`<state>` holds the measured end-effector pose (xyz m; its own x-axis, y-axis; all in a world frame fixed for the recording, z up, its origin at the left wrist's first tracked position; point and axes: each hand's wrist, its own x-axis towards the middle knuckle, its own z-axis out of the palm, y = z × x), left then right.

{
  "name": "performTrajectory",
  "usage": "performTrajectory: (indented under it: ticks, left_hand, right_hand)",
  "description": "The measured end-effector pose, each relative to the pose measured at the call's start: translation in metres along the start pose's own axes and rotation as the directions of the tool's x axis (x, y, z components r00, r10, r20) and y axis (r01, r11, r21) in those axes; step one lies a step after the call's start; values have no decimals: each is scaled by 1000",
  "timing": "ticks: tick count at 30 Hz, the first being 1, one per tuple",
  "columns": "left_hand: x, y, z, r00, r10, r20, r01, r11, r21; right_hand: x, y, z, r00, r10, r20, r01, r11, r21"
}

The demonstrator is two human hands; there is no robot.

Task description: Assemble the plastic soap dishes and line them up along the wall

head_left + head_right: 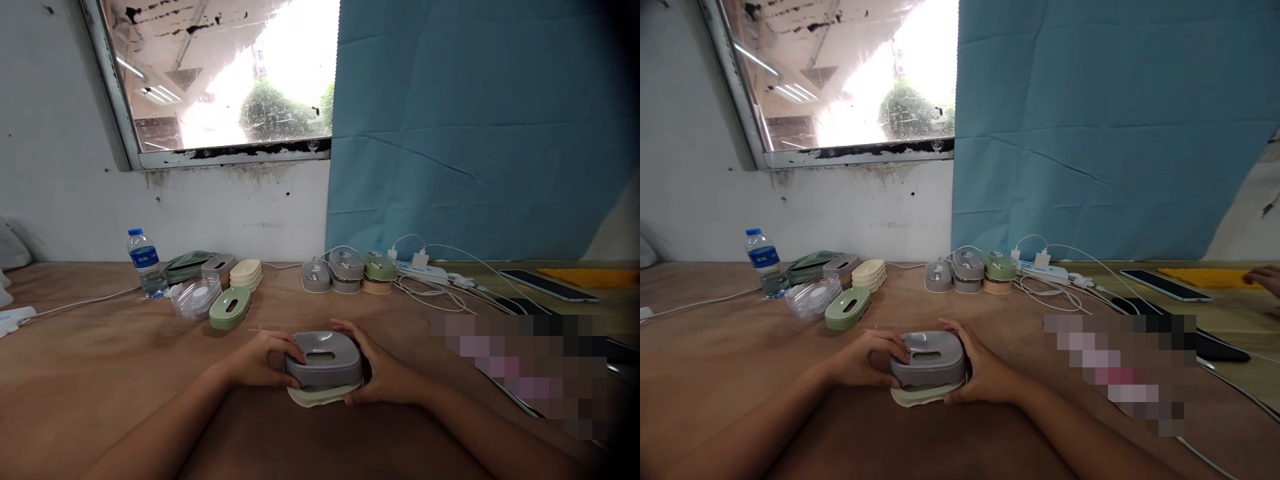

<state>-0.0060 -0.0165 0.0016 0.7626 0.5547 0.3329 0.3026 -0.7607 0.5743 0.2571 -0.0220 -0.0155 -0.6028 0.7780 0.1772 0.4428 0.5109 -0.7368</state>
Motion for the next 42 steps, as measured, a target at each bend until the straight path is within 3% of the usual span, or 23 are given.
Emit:
performTrajectory:
  ticks: [9,14,18,22,28,42]
  left_hand:
    - [0,8,-1,983,-15,-184,28,997,70]
    - [-7,1,-12,900,27,-434,76,973,218]
    - [-14,-12,-27,838,-22,-546,278,877,392]
    - [-23,-34,-44,820,-47,-570,394,769,503]
    - [-34,-61,-57,825,-94,-557,448,710,544]
    - [-39,-72,-61,828,-150,-541,484,677,554]
  right_hand:
    - [1,2,-1,999,46,12,-47,997,57]
    - [1,6,-2,994,100,31,-102,994,43]
    - [1,7,-3,995,95,36,-95,995,14]
    - [0,8,-4,996,85,38,-86,996,19]
    - [-1,10,-4,996,82,34,-82,997,11]
    - [0,6,-5,996,80,41,-79,997,-21]
